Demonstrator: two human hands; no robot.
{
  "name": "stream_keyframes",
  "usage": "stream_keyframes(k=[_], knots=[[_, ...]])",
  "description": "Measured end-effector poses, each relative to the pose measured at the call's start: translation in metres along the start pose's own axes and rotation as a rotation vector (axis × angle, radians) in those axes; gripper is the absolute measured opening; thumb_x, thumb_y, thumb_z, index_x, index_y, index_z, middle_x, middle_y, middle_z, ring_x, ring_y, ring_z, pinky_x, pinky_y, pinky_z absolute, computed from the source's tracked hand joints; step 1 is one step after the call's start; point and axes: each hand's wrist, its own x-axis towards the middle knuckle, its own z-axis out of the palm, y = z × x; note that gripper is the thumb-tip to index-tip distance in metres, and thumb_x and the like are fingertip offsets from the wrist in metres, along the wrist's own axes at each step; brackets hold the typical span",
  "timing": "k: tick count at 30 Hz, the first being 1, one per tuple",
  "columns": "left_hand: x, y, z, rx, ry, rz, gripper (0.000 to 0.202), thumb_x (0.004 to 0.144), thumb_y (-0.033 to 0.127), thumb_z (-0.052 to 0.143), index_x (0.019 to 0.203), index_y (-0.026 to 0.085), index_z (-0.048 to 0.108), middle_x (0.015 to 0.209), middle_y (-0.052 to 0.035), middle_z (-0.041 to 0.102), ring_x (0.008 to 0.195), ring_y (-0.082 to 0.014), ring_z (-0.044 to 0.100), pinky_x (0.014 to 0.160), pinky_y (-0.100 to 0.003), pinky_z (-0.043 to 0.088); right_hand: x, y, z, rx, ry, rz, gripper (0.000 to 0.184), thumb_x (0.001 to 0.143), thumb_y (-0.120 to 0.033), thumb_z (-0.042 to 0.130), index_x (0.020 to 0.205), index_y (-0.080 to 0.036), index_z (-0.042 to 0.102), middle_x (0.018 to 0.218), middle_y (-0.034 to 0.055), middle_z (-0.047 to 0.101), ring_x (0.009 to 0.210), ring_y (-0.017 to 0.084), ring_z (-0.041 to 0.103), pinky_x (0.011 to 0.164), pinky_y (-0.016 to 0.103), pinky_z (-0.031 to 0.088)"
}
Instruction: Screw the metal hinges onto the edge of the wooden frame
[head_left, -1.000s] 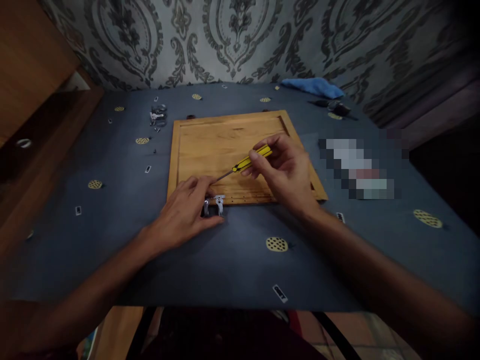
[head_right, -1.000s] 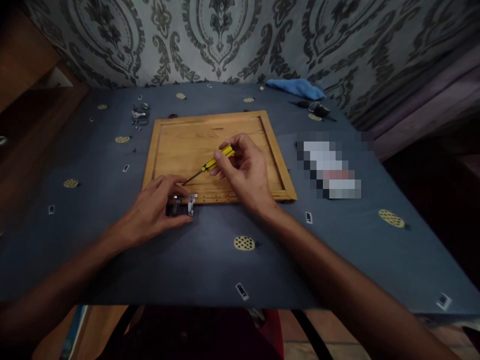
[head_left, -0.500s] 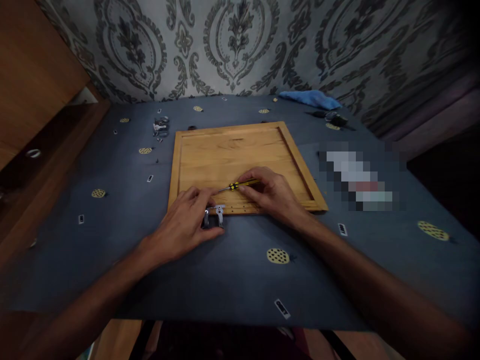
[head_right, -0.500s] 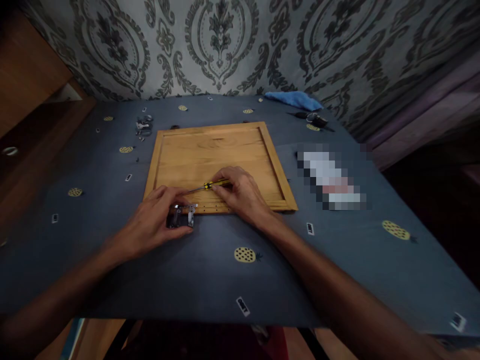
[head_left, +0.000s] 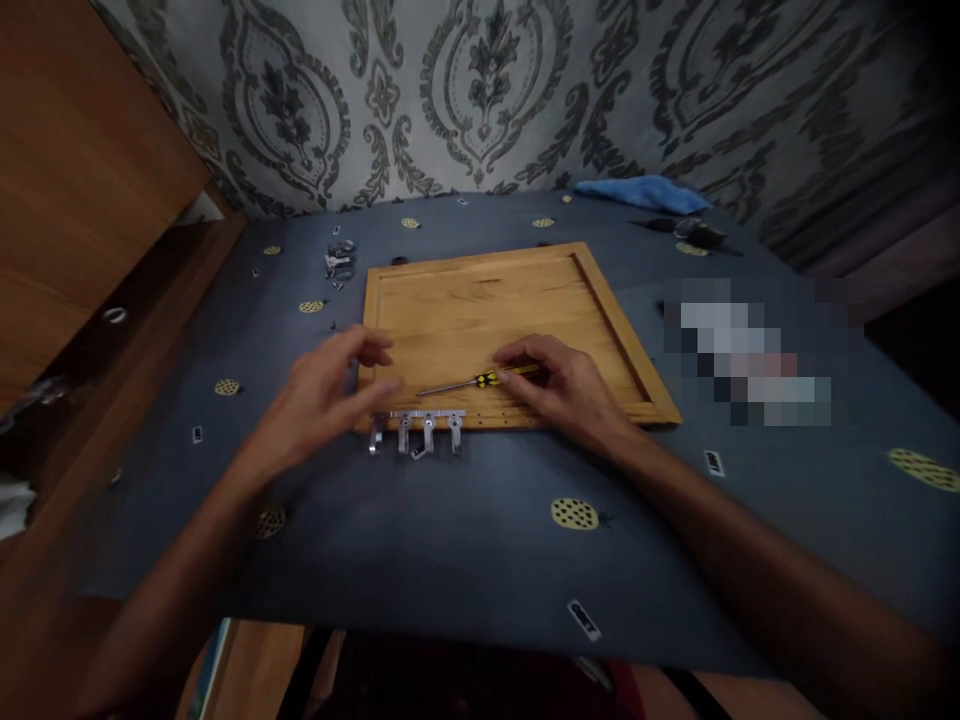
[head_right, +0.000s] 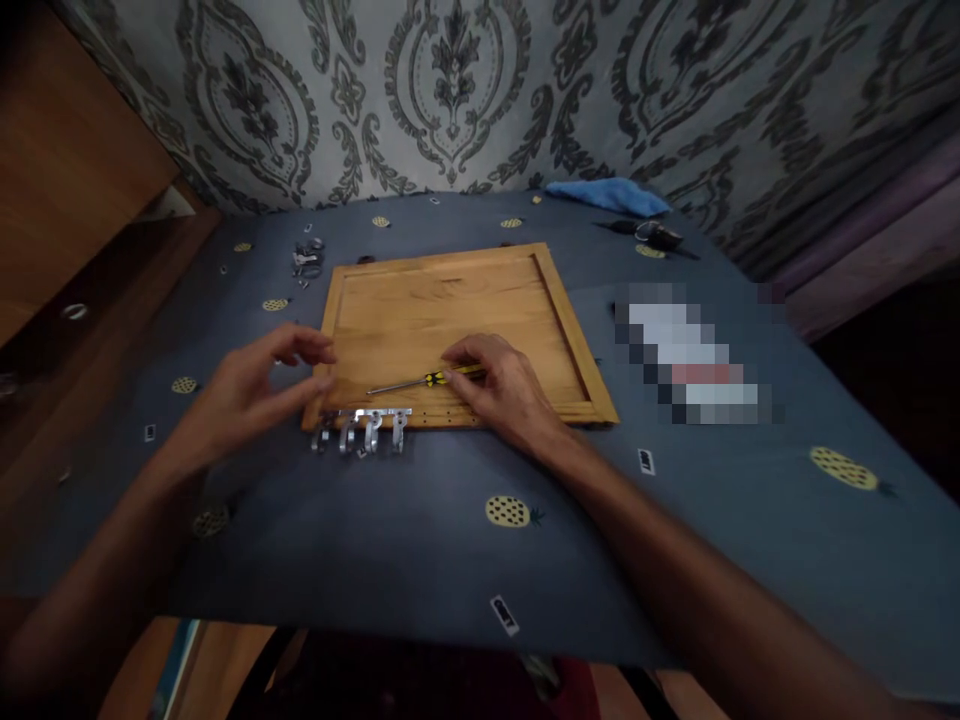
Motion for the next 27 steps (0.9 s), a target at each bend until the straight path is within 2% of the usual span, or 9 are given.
stream_keyframes(k=[3, 7, 10, 13, 17, 27], knots=[[0.013, -0.031, -0.019, -0.058, 0.123, -0.096, 0.023, 0.091, 0.039, 0.069, 0.106, 0.022, 0.070, 0.097, -0.0033, 0.075, 0.087, -0.0192, 0.069, 0.077, -0.031, 0.051, 0.000, 0.002, 0.000, -0.016, -0.001, -0.040, 0.017, 0.090, -0.033, 0.066, 0.095, -0.020, 0.074, 0.096, 0.0107, 0.078, 0.092, 0.028, 0.073, 0.084, 0.045, 0.059], [0.026, -0.077, -0.034, -0.054, 0.327, -0.282, 0.018, 0.082, 0.032, 0.068, 0.096, 0.020, 0.068, 0.085, -0.0015, 0.073, 0.077, -0.0171, 0.065, 0.072, -0.028, 0.048, 0.000, 0.008, 0.000, -0.052, 0.016, -0.095, 0.017, 0.092, -0.036, 0.065, 0.097, -0.022, 0.074, 0.093, 0.0103, 0.078, 0.087, 0.030, 0.074, 0.078, 0.047, 0.061], [0.026, -0.106, -0.037, -0.014, 0.399, -0.341, 0.015, 0.083, 0.030, 0.060, 0.093, 0.020, 0.065, 0.079, -0.0012, 0.071, 0.070, -0.0172, 0.064, 0.069, -0.028, 0.048, 0.001, 0.011, 0.000, -0.070, -0.002, -0.156, 0.016, 0.095, -0.034, 0.062, 0.099, -0.025, 0.073, 0.099, 0.0108, 0.079, 0.088, 0.030, 0.075, 0.078, 0.048, 0.062], [0.021, -0.125, -0.030, 0.000, 0.423, -0.391, 0.010, 0.082, 0.028, 0.059, 0.088, 0.021, 0.062, 0.075, -0.0008, 0.069, 0.070, -0.0180, 0.066, 0.069, -0.028, 0.050, 0.001, 0.012, -0.001, -0.090, -0.006, -0.202, 0.014, 0.097, -0.034, 0.061, 0.099, -0.026, 0.073, 0.099, 0.0105, 0.080, 0.090, 0.031, 0.076, 0.078, 0.049, 0.063], [0.015, -0.132, -0.018, 0.042, 0.401, -0.398, 0.011, 0.084, 0.025, 0.059, 0.091, 0.020, 0.066, 0.080, -0.0015, 0.072, 0.075, -0.0183, 0.068, 0.073, -0.028, 0.051, 0.001, 0.011, -0.002, -0.112, -0.014, -0.230, 0.014, 0.099, -0.033, 0.059, 0.098, -0.027, 0.072, 0.097, 0.0099, 0.079, 0.089, 0.031, 0.076, 0.078, 0.049, 0.063], [0.017, -0.122, -0.006, 0.246, 0.295, -0.302, 0.022, 0.088, 0.016, 0.057, 0.101, 0.019, 0.075, 0.093, -0.0059, 0.070, 0.091, -0.0237, 0.065, 0.091, -0.038, 0.052, 0.003, 0.005, -0.003, -0.110, -0.015, -0.234, 0.016, 0.099, -0.034, 0.059, 0.096, -0.026, 0.073, 0.097, 0.0104, 0.079, 0.091, 0.031, 0.076, 0.081, 0.048, 0.064]])
